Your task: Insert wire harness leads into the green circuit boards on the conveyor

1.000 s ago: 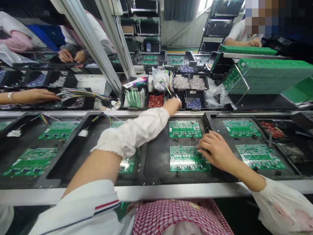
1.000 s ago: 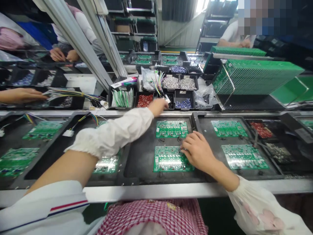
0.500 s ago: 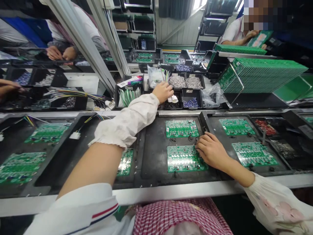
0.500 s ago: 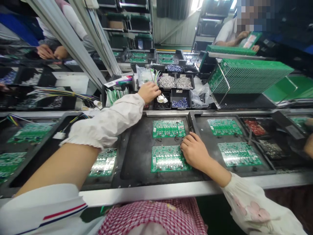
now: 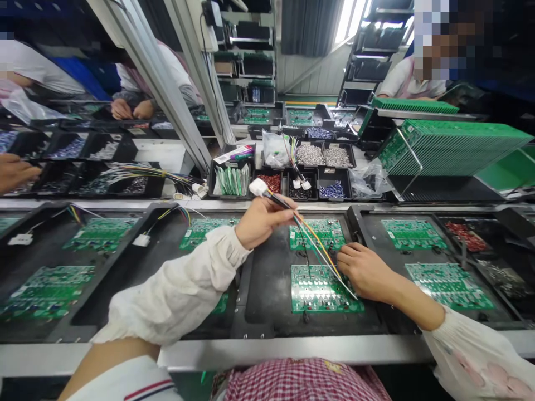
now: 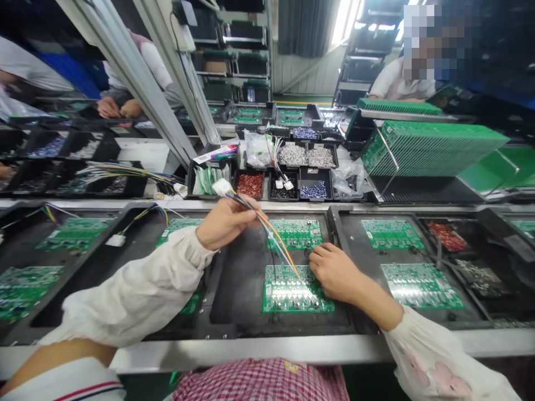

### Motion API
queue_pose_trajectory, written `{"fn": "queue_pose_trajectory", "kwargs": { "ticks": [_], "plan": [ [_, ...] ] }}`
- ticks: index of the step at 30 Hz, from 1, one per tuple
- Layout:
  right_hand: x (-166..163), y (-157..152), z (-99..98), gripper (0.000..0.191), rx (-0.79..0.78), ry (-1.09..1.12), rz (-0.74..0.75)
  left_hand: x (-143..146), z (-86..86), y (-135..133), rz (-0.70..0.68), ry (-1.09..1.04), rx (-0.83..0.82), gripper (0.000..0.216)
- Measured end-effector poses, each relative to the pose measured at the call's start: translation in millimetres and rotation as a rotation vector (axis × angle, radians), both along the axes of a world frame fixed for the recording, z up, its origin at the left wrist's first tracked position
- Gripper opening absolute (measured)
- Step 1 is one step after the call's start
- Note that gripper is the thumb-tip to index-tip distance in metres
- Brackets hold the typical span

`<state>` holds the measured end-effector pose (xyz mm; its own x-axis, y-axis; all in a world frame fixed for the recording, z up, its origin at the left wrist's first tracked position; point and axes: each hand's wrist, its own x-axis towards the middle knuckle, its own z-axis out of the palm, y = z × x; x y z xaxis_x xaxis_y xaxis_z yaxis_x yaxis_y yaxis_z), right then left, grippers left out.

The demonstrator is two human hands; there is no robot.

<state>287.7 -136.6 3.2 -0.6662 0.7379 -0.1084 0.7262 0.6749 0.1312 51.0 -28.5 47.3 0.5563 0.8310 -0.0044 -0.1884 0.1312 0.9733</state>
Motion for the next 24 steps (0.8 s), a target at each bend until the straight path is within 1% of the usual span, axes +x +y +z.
{"fn": "queue_pose_trajectory", "kwargs": {
  "ticks": [1, 3, 5, 7, 12, 18, 21, 24],
  "plan": [
    [-1, 0, 0.0, 0.006, 0.003, -0.003, -0.007, -3, -4.5, -2, -0.059, -0.039, -0.096, 0.026],
    [-2, 0, -0.5, 0.007, 0.01, -0.013, 0.007, -6, -13.9, -5, -0.16, -0.098, -0.235, 0.025],
    [-3, 1, -0.9, 0.008, 0.008, -0.023, 0.042, -6, -23.1, -6, -0.22, -0.121, -0.314, 0.025],
    [-2, 3, -1.1, 0.007, 0.004, -0.028, 0.056, -4, -31.8, -7, -0.244, -0.122, -0.352, 0.024],
    [1, 2, -1.1, 0.005, -0.015, -0.018, 0.013, 2, -47.8, -10, -0.225, -0.097, -0.425, 0.022],
    [2, -4, -1.4, 0.004, -0.015, 0.01, -0.057, 3, -55.0, -6, -0.221, -0.02, -0.506, 0.029],
    [2, -4, -1.6, 0.004, -0.016, 0.001, -0.052, 4, -56.4, -7, -0.158, 0.011, -0.511, 0.032],
    [2, -2, -1.5, 0.005, -0.028, -0.014, -0.012, 4, -58.9, -8, -0.094, 0.053, -0.48, 0.033]
  ]
}}
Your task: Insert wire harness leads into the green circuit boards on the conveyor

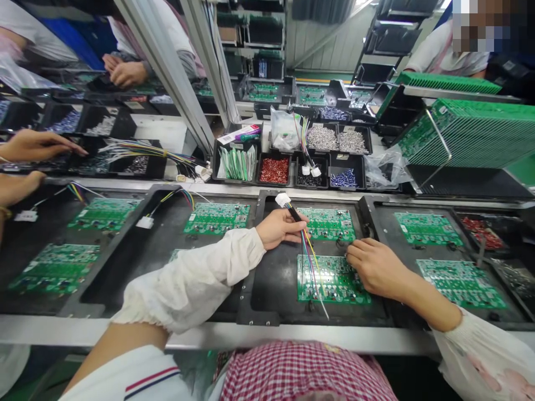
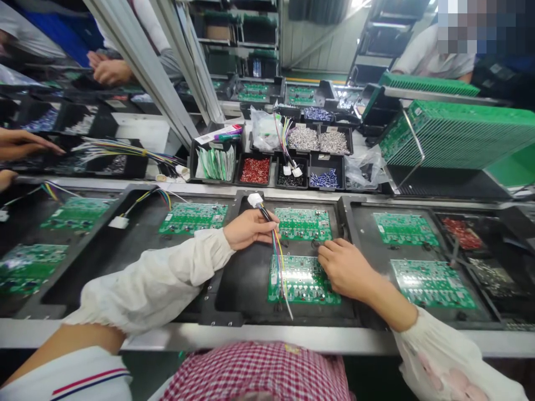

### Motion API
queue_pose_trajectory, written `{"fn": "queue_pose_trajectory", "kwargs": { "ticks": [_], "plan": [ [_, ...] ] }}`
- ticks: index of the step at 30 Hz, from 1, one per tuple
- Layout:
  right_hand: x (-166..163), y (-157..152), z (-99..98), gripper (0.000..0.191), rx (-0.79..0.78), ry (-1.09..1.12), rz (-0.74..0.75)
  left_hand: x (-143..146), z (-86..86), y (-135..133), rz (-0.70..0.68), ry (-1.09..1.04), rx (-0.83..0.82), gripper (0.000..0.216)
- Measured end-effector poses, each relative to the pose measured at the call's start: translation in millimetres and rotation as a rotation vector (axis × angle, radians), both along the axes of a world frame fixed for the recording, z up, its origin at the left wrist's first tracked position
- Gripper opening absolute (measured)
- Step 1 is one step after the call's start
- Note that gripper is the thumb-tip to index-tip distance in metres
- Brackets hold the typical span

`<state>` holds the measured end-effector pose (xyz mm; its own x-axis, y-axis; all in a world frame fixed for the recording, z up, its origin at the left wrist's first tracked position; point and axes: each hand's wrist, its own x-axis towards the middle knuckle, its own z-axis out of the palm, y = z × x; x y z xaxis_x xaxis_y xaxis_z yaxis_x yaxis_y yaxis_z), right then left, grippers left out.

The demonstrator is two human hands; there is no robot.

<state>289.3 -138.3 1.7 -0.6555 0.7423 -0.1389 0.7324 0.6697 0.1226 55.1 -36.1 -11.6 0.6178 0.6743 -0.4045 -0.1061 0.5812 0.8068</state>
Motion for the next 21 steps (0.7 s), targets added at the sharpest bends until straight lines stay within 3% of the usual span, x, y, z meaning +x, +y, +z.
{"fn": "queue_pose_trajectory", "kwargs": {
  "ticks": [8, 11, 14, 19, 21],
  "plan": [
    [-5, -7, -0.9, 0.006, 0.042, -0.033, -0.083, 0, -5.6, 1, 0.039, 0.071, 0.062, 0.035],
    [-9, -4, 3.2, 0.012, 0.003, 0.115, -0.201, 2, -5.3, -2, 0.034, 0.021, 0.063, 0.033],
    [-22, 6, 9.7, 0.019, -0.222, 0.479, -0.355, 4, -4.2, -5, 0.003, -0.013, 0.064, 0.029],
    [-50, 24, 8.0, 0.023, -0.851, 0.859, -0.514, -11, 5.8, 1, 0.07, -0.001, 0.109, 0.025],
    [-56, 40, 2.6, 0.021, -0.863, 0.96, -0.546, -22, 11.3, 11, 0.111, 0.02, 0.157, 0.024]
  ]
}}
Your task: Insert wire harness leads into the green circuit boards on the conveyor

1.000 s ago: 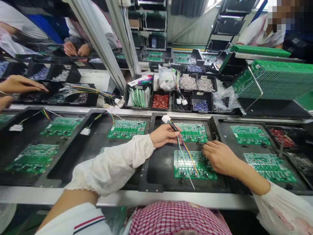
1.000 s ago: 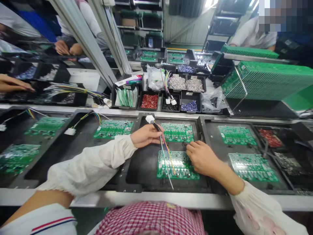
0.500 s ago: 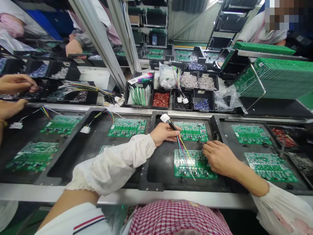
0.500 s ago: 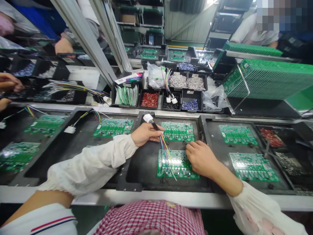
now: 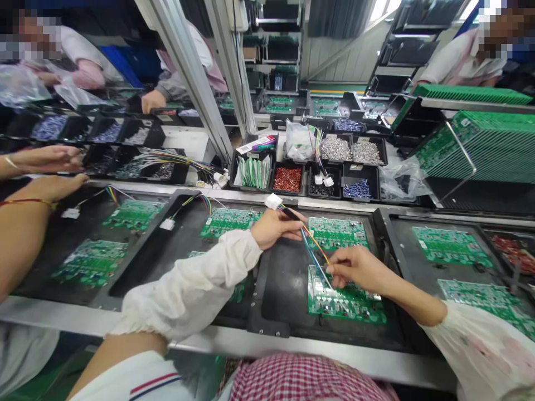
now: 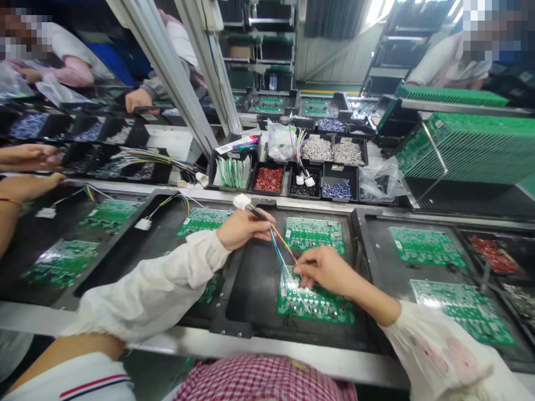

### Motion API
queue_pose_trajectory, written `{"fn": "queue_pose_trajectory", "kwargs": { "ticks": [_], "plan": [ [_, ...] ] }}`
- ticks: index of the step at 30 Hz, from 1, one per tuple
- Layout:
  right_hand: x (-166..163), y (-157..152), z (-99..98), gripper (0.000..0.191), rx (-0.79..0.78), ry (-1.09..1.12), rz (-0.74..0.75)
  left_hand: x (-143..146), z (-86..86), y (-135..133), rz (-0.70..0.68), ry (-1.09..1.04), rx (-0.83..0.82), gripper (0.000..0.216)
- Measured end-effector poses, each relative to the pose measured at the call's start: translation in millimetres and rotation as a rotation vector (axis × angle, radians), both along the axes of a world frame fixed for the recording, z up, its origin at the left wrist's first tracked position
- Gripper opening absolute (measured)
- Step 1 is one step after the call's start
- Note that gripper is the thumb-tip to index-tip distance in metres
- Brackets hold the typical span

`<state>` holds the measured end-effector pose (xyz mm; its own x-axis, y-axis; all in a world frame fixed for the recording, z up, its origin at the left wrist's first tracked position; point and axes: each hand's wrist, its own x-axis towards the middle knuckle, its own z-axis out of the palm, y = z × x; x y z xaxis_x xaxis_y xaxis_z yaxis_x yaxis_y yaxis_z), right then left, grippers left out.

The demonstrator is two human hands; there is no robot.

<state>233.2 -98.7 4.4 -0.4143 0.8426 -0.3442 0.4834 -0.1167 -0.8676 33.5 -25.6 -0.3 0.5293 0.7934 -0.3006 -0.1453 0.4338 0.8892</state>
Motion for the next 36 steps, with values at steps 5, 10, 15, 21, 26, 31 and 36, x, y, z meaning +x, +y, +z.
{"fn": "queue_pose_trajectory", "kwargs": {
  "ticks": [5, 10, 15, 21, 26, 31, 36],
  "plan": [
    [-8, 65, -23.2, 0.01, 0.359, -0.114, -0.27, -16, 4.0, 27, 0.032, 0.018, 0.07, 0.025],
    [-13, 90, -48.9, 0.007, 0.378, -0.071, -0.257, -17, -0.9, 38, 0.011, -0.046, 0.105, 0.027],
    [-14, 85, -51.0, 0.01, 0.416, -0.118, -0.237, -16, -3.6, 41, 0.074, 0.037, 0.194, 0.024],
    [-17, 83, -43.1, 0.012, 0.437, -0.176, -0.225, -15, -5.1, 40, 0.061, 0.062, 0.209, 0.025],
    [-20, 80, -40.8, 0.014, 0.58, -0.378, -0.219, -15, -5.9, 40, 0.071, 0.069, 0.195, 0.025],
    [-23, 80, -42.0, 0.014, 0.652, -0.434, -0.193, -14, -7.0, 40, 0.073, 0.073, 0.204, 0.024],
    [-14, 77, -31.8, 0.017, 0.542, -0.409, -0.108, -13, -7.6, 40, 0.097, 0.074, 0.194, 0.023]
  ]
}}
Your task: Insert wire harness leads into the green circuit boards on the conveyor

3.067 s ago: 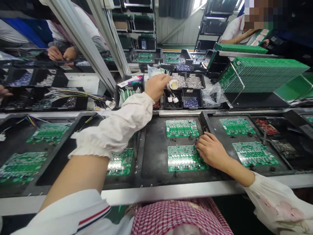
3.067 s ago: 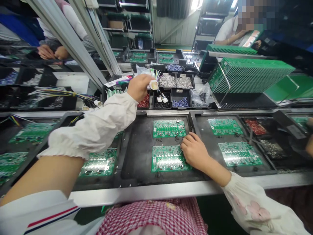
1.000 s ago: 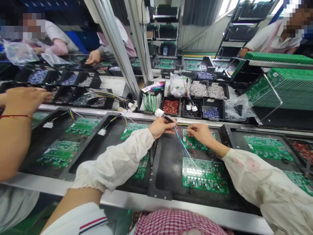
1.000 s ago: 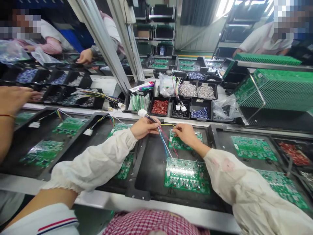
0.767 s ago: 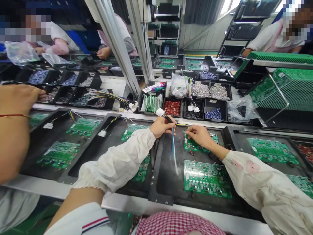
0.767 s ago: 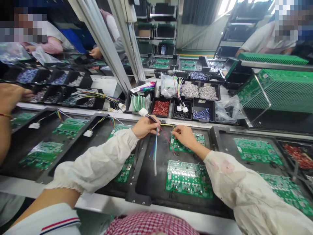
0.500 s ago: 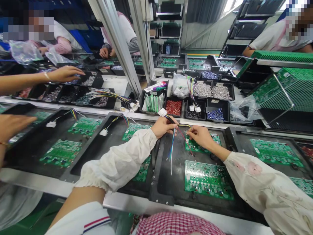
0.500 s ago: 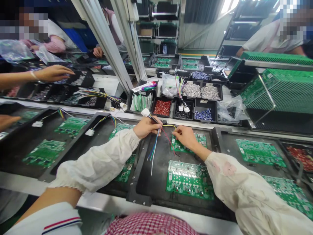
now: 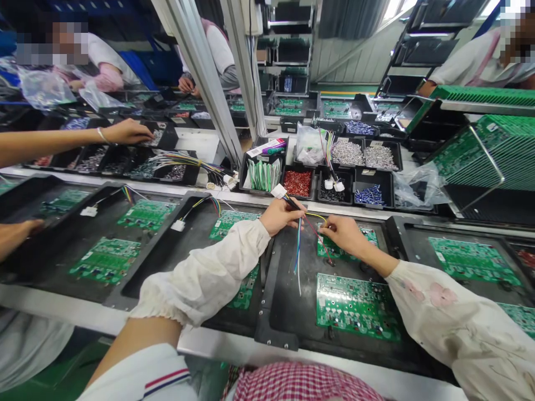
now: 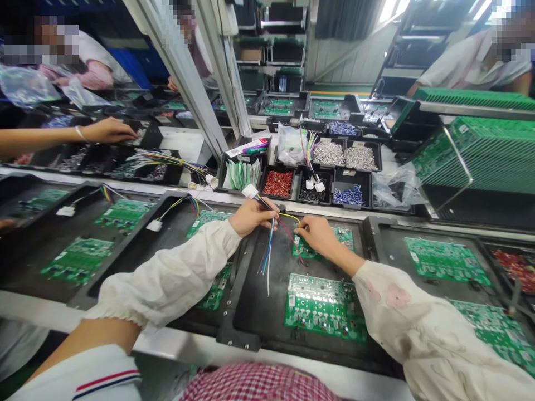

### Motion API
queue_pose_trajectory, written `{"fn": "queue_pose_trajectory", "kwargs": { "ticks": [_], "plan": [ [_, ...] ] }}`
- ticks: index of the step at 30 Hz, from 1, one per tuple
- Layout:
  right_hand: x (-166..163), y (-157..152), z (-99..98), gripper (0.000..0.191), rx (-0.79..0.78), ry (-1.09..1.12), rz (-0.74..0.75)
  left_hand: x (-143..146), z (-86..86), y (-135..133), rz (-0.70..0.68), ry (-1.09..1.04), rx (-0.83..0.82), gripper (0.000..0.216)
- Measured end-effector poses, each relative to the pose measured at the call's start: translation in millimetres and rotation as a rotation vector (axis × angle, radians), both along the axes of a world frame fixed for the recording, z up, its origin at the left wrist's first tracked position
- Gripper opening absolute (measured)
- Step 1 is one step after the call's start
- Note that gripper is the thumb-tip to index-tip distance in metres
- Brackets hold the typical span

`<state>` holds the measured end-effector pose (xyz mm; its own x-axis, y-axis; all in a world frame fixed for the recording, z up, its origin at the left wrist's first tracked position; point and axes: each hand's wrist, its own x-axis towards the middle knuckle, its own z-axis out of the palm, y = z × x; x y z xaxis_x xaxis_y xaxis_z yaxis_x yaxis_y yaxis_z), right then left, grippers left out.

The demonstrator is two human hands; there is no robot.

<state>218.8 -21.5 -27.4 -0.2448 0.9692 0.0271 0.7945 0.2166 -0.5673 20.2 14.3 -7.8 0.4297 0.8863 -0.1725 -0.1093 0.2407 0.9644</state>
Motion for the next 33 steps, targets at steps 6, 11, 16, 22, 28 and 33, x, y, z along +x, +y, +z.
{"fn": "queue_pose_trajectory", "kwargs": {
  "ticks": [6, 11, 16, 22, 28, 33],
  "plan": [
    [2, -15, 11.2, 0.028, -0.567, 0.455, 0.104, 10, -0.3, 5, 0.068, -0.022, -0.002, 0.024],
    [4, -17, 11.5, 0.036, -0.363, 0.303, 0.146, 17, -0.4, 9, 0.078, 0.0, 0.006, 0.023],
    [2, -14, 11.6, 0.027, -0.353, 0.271, 0.075, 17, 0.3, 10, 0.103, 0.01, 0.015, 0.021],
    [-10, -5, -3.7, 0.019, -0.144, 0.362, -0.159, 14, -2.4, 10, 0.078, 0.052, 0.072, 0.018],
    [-9, -5, -11.9, 0.02, -0.106, 0.377, -0.184, 14, -5.1, 10, 0.075, 0.073, 0.112, 0.015],
    [-8, -5, -11.1, 0.019, -0.095, 0.358, -0.192, 14, -5.6, 11, 0.073, 0.082, 0.105, 0.014]
  ]
}}
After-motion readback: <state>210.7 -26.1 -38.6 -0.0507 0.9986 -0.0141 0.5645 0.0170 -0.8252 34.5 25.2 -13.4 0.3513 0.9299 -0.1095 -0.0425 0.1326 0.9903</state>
